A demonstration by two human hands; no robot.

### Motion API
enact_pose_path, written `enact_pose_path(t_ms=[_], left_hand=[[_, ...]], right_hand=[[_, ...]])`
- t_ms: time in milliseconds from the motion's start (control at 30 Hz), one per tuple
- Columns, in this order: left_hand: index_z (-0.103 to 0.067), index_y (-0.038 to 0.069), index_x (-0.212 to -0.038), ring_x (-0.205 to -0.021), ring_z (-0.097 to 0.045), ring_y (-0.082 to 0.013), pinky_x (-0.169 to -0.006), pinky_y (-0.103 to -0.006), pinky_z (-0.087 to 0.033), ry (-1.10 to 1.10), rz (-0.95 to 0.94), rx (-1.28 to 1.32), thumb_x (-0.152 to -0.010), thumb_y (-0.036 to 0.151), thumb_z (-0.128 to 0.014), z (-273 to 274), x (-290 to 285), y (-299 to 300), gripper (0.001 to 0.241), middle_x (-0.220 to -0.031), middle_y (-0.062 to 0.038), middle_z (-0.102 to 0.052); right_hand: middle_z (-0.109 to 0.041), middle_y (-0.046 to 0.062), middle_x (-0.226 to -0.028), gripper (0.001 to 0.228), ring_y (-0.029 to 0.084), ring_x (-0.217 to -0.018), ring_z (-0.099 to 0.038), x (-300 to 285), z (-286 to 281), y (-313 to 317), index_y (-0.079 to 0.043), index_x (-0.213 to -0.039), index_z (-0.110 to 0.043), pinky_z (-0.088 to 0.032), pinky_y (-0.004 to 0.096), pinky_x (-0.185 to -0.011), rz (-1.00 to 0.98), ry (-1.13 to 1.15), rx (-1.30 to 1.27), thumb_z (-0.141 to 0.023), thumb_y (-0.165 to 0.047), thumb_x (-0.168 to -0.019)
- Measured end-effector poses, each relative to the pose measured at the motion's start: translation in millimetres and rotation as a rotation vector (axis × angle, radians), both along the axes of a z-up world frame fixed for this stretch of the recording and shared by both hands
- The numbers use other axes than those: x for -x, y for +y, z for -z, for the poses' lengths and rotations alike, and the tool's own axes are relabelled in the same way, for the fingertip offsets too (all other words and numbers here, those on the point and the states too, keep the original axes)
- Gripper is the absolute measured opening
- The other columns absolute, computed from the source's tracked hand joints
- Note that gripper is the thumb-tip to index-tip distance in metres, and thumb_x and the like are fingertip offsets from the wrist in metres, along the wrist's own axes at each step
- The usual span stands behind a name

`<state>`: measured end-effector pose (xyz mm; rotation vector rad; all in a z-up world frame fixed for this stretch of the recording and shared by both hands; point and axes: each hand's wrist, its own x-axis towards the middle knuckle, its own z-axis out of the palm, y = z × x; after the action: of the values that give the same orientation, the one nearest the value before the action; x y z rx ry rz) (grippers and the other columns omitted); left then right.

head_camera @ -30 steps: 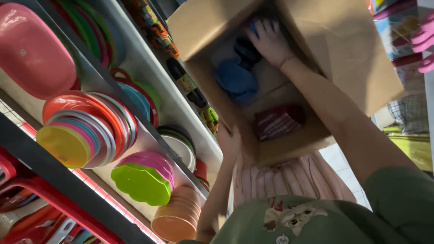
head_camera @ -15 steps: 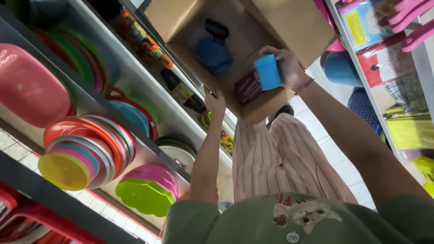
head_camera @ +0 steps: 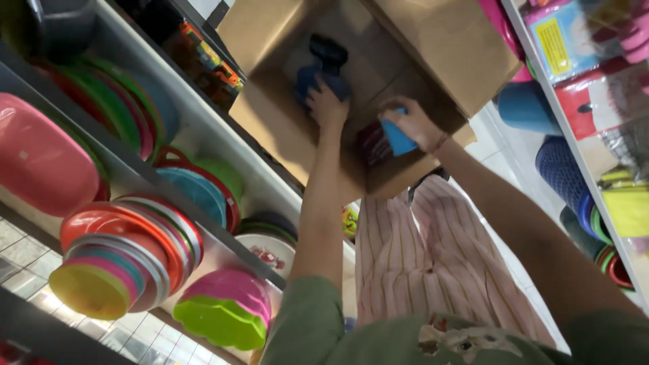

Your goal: The person takes a green cup, a glass jar, and a plastic pitcher out of a cardboard box, wipes each item with a cloth, and places them onto a retail shelf. They also handle a barcode scanner inside the box.

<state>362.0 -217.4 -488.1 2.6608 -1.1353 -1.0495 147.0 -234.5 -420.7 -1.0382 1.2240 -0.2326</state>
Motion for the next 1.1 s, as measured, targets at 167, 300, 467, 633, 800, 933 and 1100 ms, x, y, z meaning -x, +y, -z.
enact_pose_path(t_ms=[167,300,467,633,800,933,1100], left_hand=[[-0.006,0.028,-0.16,-0.14,-0.036,-0.0465,-0.105,-0.0629,-0.041,0.076,-0.067,-0.185,-0.077,0.032,-0.088,36.2,6.1,-17.4,0.117,-0.159,-0.021,-0.028],[-0.017,0.026,-0.159,-0.136,-0.046,-0.0443,-0.101,-0.0586,-0.05,-0.01,-0.074,-0.158,-0.076,0.028,-0.088,67.6,3.5,-16.4,0.109,-0.153,-0.016,-0.039],[-0.029,0.02,-0.155,-0.128,-0.056,-0.0428,-0.094,-0.0529,-0.056,-0.087,-0.026,-0.117,-0.077,0.025,-0.087,88.6,-2.5,-13.1,0.097,-0.144,-0.014,-0.051],[-0.031,0.013,-0.151,-0.117,-0.062,-0.0418,-0.09,-0.052,-0.055,-0.045,-0.056,-0.077,-0.07,0.039,-0.089,66.9,-9.1,-15.1,0.103,-0.133,-0.017,-0.06],[-0.055,-0.002,-0.136,-0.101,-0.072,-0.0359,-0.088,-0.0455,-0.056,0.353,-0.336,0.166,-0.07,0.04,-0.087,97.1,-4.4,2.7,0.084,-0.111,-0.021,-0.073],[-0.066,-0.01,-0.128,-0.094,-0.073,-0.0279,-0.084,-0.0401,-0.059,0.866,-0.655,0.164,-0.074,0.035,-0.082,67.2,-0.5,26.9,0.072,-0.105,-0.016,-0.075],[-0.054,-0.002,-0.136,-0.1,-0.068,-0.0231,-0.087,-0.0353,-0.057,1.092,-0.714,0.221,-0.073,0.013,-0.083,-13.3,15.8,65.1,0.071,-0.112,-0.012,-0.068]], right_hand=[[-0.07,0.007,-0.101,0.037,0.015,-0.085,-0.066,-0.8,2.8,14.8,-0.008,-0.119,-0.069,-0.056,0.029,-0.072,0.099,0.002,-0.229,-0.073,-0.025,-0.087],[-0.069,0.008,-0.1,0.035,0.015,-0.086,-0.066,17.3,30.8,22.2,-0.007,-0.118,-0.07,-0.056,0.029,-0.074,0.07,-0.017,-0.24,-0.073,-0.025,-0.088],[-0.07,0.014,-0.104,0.05,0.024,-0.095,-0.068,31.5,45.4,13.7,-0.005,-0.122,-0.067,-0.056,0.035,-0.083,-0.142,0.153,0.014,-0.077,-0.032,-0.082],[-0.063,0.036,-0.116,0.084,0.049,-0.113,-0.06,18.4,75.4,9.6,-0.001,-0.138,-0.059,-0.051,0.047,-0.099,-0.57,0.41,0.379,-0.087,-0.045,-0.072],[-0.065,0.023,-0.132,0.083,0.039,-0.122,-0.063,-13.9,76.0,-3.2,-0.007,-0.135,-0.064,-0.052,0.047,-0.104,-0.973,0.67,-0.076,-0.083,-0.049,-0.066],[-0.071,0.023,-0.126,0.071,0.035,-0.116,-0.071,-9.4,106.8,3.8,-0.002,-0.121,-0.077,-0.056,0.044,-0.102,-1.111,0.641,-0.157,-0.082,-0.045,-0.065],[-0.075,0.019,-0.109,0.07,0.029,-0.097,-0.074,-2.9,56.7,-18.0,0.004,-0.112,-0.073,-0.058,0.038,-0.09,-0.857,0.39,-0.1,-0.092,-0.037,-0.059]])
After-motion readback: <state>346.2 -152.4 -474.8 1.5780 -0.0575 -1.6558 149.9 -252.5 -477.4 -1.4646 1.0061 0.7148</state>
